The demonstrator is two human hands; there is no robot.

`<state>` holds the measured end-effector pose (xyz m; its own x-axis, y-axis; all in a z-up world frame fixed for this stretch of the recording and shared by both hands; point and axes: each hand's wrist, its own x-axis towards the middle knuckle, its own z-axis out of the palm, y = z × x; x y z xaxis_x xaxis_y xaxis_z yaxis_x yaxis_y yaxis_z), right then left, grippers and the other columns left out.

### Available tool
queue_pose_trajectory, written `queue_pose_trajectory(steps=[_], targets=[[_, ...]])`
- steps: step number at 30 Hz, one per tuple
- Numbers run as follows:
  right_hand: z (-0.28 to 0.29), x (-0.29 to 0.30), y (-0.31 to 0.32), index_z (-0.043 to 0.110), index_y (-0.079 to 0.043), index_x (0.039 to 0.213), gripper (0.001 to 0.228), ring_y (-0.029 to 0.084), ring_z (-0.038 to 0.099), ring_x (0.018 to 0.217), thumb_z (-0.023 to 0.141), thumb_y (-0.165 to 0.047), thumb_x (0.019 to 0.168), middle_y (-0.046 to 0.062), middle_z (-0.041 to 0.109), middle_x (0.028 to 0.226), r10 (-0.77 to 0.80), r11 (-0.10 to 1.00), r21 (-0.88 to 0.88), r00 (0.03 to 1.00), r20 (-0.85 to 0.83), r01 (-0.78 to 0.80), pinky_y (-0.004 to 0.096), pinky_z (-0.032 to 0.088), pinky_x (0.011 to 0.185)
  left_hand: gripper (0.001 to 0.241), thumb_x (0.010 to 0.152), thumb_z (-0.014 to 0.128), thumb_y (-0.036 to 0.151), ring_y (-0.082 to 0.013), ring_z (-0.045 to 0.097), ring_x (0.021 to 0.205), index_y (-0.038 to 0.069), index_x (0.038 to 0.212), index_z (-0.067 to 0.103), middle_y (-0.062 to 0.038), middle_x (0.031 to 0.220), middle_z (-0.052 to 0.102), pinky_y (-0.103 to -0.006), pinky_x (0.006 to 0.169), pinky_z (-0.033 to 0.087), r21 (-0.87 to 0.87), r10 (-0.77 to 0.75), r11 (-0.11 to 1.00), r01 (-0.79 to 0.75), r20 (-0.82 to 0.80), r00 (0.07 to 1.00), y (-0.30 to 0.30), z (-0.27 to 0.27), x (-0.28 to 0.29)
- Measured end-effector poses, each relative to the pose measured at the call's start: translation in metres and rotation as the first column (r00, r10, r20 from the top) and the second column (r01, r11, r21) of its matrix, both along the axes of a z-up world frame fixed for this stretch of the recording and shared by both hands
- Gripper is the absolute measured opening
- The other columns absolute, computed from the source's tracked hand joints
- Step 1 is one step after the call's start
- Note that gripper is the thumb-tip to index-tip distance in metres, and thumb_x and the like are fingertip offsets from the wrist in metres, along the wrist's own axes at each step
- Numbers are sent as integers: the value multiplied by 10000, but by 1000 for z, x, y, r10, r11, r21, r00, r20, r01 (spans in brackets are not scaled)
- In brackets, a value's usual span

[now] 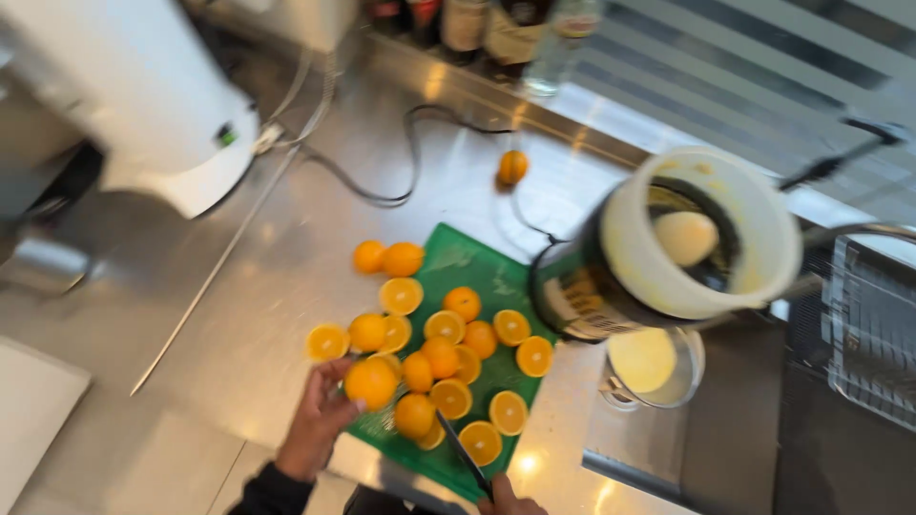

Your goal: Juicing several oranges using an electric citrus juicer and a knife to prep them.

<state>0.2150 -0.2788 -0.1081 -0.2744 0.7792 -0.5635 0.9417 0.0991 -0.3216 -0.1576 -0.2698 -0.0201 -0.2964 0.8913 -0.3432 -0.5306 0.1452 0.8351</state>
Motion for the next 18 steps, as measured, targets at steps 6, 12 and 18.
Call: queue_pose_trajectory(steps=[6, 12, 18], targets=[[125, -114, 26, 402, -129, 1036, 242, 489, 687, 818, 514, -342, 1021, 256, 710, 804, 213, 975, -49, 973, -92, -218, 638, 516, 705, 663, 721, 793, -63, -252, 554, 1246, 92, 1274, 461, -118, 1247, 465, -395, 1020, 542, 105, 185, 982, -158, -343, 921, -62, -23, 65], [107, -117, 21, 394, -124, 1058, 239, 481, 691, 859, 493, -339, 1024, 256, 706, 823, 272, 962, -26, 962, 0, -272, 625, 524, 745, 644, 685, 828, 27, -344, 570, 1180, 74, 1257, 535, -162, 1259, 510, -408, 972, 526, 121, 142, 990, -75, -881, 452, -54, 10, 50], [108, -117, 24, 402, -109, 1062, 227, 488, 675, 890, 510, -307, 1033, 266, 703, 846, 217, 963, -162, 976, -1, -215, 621, 507, 770, 525, 727, 879, 158, -327, 594, 1139, 74, 1183, 634, -147, 1291, 564, -389, 901, 560, 71, 52, 997, 25, -888, 456, -59, -1, 43]])
